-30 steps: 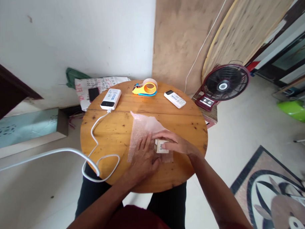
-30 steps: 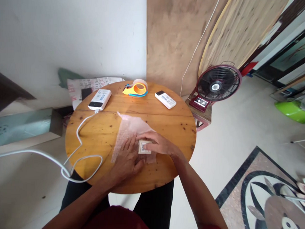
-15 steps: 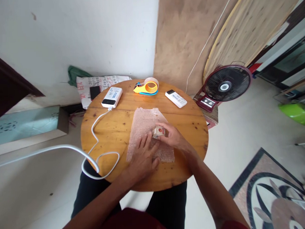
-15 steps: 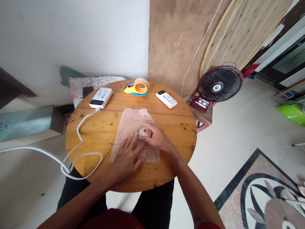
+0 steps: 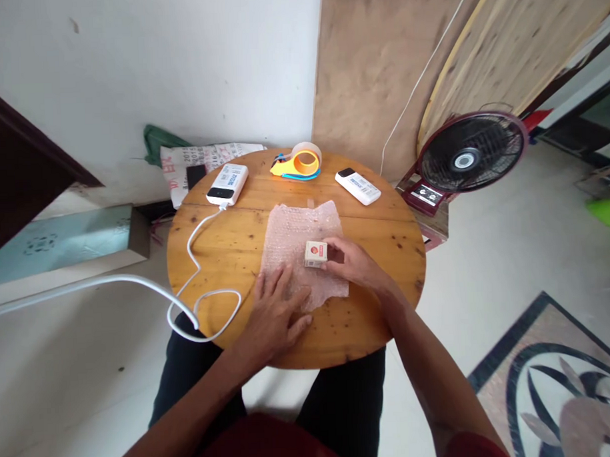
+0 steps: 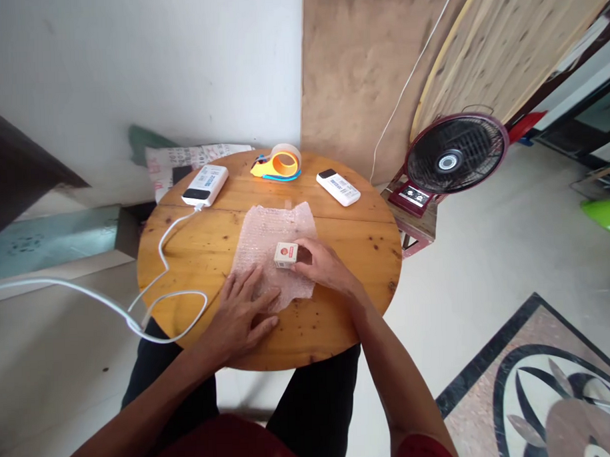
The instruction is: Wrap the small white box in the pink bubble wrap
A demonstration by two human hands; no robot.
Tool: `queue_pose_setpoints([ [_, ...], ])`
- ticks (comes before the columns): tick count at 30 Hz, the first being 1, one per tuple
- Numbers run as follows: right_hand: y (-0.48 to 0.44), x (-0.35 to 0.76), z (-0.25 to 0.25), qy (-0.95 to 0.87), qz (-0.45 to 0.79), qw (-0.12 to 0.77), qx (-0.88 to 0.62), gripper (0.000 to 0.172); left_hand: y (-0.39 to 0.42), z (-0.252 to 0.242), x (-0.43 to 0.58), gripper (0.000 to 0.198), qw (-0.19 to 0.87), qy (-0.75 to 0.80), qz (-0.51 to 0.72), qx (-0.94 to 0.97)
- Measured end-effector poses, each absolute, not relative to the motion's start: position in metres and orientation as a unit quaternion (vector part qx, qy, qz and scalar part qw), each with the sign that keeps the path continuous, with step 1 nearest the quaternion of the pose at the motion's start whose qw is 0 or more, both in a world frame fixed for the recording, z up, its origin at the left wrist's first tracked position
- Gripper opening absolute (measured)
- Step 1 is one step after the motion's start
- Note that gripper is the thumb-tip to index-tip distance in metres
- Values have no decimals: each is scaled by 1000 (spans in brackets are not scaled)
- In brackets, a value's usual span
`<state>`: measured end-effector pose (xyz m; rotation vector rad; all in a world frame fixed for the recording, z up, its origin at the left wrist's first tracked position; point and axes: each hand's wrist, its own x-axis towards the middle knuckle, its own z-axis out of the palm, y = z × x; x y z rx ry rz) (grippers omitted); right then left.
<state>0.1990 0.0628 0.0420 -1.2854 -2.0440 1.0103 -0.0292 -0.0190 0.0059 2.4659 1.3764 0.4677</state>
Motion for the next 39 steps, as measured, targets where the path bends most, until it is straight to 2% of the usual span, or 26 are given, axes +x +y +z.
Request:
queue_pose_setpoints([
  [4,59,188,40,-751,377,285,-462,41,-18,5,-30,48,142,469,174,854],
  [9,56,185,40,-775,329,247,-481,42,-17,8,-32,43,145,464,171,857],
  [14,54,189,40,-780,340,250,-462,42,-21,5,-37,46,121,475,191,850],
  [26,55,192,33,-781,322,272,-460,46,-21,6,-36,21,89,468,211,854],
  [39,60,196,18,-791,305,295,-440,48,-16,8,-32,19,56,445,284,848],
])
